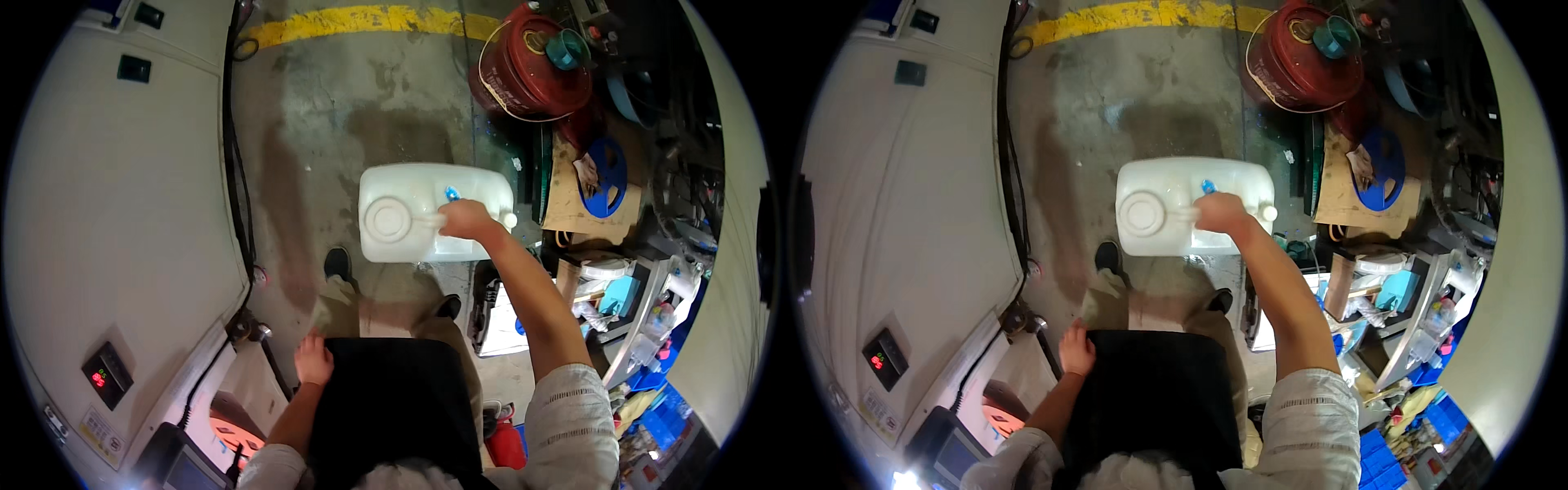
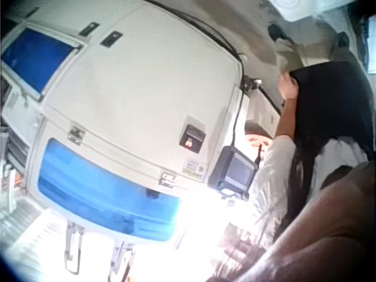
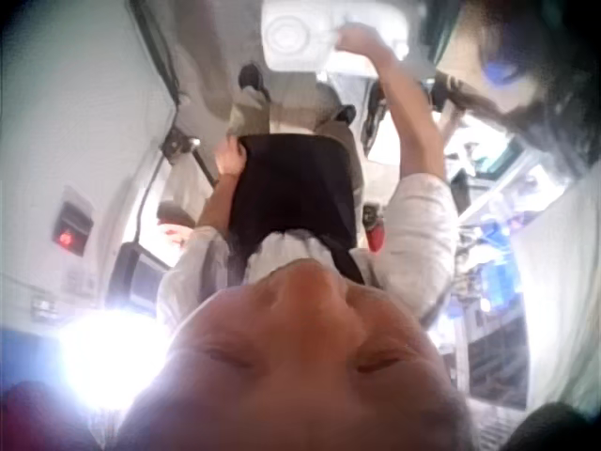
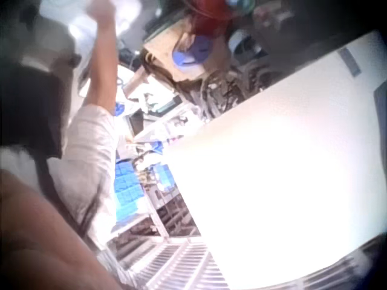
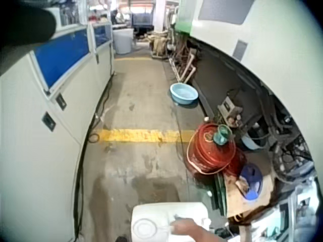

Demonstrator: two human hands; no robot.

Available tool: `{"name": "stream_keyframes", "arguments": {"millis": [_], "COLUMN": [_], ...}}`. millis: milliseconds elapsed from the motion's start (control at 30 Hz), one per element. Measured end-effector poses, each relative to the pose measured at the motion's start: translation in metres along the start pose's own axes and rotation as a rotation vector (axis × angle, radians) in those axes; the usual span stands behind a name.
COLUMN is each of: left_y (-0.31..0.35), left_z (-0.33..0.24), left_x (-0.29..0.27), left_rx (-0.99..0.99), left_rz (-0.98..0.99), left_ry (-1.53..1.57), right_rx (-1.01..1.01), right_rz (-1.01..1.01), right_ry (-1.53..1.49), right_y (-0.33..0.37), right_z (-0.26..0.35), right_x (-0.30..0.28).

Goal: The person walks through a workshop area and uses a handheld device to scan a blue plastic reel. They then pick up a large white plastic container, open it, and pour a clear liquid from it into a measuring cup. The person closes the container and pours the measured liquid into a machine's reservoir.

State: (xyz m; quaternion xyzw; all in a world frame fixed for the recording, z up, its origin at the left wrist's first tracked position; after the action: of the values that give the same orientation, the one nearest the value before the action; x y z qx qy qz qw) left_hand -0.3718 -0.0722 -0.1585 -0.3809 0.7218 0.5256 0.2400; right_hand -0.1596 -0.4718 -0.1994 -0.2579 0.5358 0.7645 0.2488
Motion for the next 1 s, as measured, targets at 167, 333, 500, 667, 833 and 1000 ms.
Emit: {"name": "stream_keyframes", "arguments": {"millis": [167, 333, 500, 667, 833, 1000], "left_y": [0.004, 0.011, 0.020, 0.057, 0.109, 0.150], "left_z": [-0.014, -0.027, -0.039, -0.042, -0.075, -0.166], "left_x": [-0.008, 0.008, 0.030, 0.052, 0.057, 0.061], "left_rx": [0.008, 0.058, 0.069, 0.040, -0.043, 0.080], "left_rz": [-0.014, 0.016, 0.075, -0.001, -0.222, -0.273], "left_ry": [0.039, 0.010, -0.025, -0.042, 0.116, 0.222], "right_rx": [0.151, 0.201, 0.174, 0.176, 0.336, 0.744], "right_rz": [-0.206, -0.236, -0.649, -0.832, -0.378, -0.290], "right_ry": [0.026, 0.022, 0.024, -0.165, -0.224, -0.310], "right_y": [0.016, 0.023, 0.059, 0.174, 0.344, 0.545], "right_z": [-0.010, -0.008, -0.001, 0.026, -0.020, -0.110], "right_x": [-0.013, -0.012, -0.031, 0.040, 0.219, 0.310]}}
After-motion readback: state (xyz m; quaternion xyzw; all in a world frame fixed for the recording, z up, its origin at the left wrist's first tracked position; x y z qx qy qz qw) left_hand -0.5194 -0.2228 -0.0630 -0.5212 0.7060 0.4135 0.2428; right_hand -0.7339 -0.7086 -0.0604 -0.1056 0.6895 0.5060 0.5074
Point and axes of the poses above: each hand's wrist, its own y-axis away from the middle knuckle, its own x-axis out of the palm, z = x × y, the point moved 9 cm from there along -y, towards the middle knuckle, and after that the axes turned 9 degrees about y, right-handed, at the moved point
